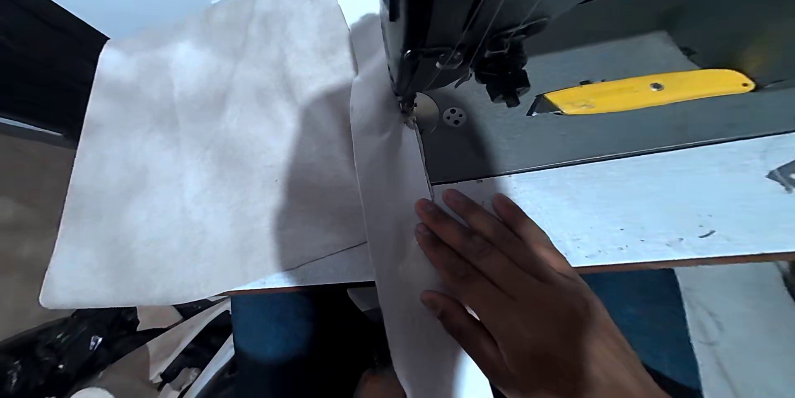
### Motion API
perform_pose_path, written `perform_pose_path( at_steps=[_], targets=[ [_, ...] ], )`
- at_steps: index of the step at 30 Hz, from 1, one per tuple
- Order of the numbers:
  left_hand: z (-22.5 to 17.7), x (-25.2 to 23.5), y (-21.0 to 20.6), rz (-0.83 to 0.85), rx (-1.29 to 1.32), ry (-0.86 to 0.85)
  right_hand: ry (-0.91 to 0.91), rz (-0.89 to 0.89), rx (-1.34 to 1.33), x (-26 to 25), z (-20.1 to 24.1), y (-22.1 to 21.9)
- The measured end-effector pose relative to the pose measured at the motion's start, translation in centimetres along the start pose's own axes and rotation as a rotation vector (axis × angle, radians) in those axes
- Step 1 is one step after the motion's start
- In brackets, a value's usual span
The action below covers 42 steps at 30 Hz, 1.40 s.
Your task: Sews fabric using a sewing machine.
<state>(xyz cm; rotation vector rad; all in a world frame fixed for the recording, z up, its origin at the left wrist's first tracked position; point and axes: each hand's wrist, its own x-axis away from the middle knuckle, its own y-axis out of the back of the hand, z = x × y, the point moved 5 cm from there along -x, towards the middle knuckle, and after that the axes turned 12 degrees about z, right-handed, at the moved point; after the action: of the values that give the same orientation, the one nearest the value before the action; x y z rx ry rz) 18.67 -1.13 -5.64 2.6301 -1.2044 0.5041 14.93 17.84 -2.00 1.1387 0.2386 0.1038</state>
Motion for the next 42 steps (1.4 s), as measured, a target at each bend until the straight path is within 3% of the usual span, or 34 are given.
perform_pose_path(
  at_steps=[2,3,5,7,9,11,15,21,27,33,38,42],
  targets=[
    [-1.4,0.5,3.3,0.092,-0.583,0.088,0.011,-0.001,-0.004,0.0,0.0,-0.1],
    [-3.2,0.5,5.8,0.126,-0.708,0.128,0.016,-0.007,-0.016,0.1,-0.1,-0.1],
    [-8.4,0.3,11.6,0.055,-0.701,0.034,0.030,-0.020,-0.047,0.2,-0.3,-0.1],
    [-13.9,-1.4,16.9,-0.188,-0.794,-0.199,0.044,-0.028,-0.078,0.2,-0.4,0.0],
    [-18.1,-5.8,20.1,-0.327,-0.872,-0.441,0.051,-0.027,-0.079,0.2,-0.4,0.2],
    [-19.9,-11.8,21.4,-0.351,-1.033,-0.467,0.044,-0.014,-0.070,0.1,-0.7,0.3],
    [-16.1,-19.9,22.0,-0.270,-1.236,-0.323,0.039,-0.011,-0.071,0.0,-0.6,0.4],
    [-13.8,-20.8,23.1,-0.178,-1.447,-0.156,0.050,-0.016,-0.034,0.2,-0.6,0.1],
    [-14.1,-20.1,21.6,-0.158,-1.430,-0.199,0.024,0.010,-0.025,0.0,-0.3,0.2],
    [-14.6,-18.0,21.2,-0.241,-1.391,-0.253,0.047,-0.100,-0.066,0.1,-0.1,0.3],
    [-15.0,-11.2,14.9,-0.175,-1.283,-0.531,0.051,-0.188,-0.146,0.1,0.1,0.4],
    [-13.7,-8.5,13.2,-0.121,-1.199,-0.629,0.055,-0.255,-0.153,-0.3,1.1,0.7]
  ],
)
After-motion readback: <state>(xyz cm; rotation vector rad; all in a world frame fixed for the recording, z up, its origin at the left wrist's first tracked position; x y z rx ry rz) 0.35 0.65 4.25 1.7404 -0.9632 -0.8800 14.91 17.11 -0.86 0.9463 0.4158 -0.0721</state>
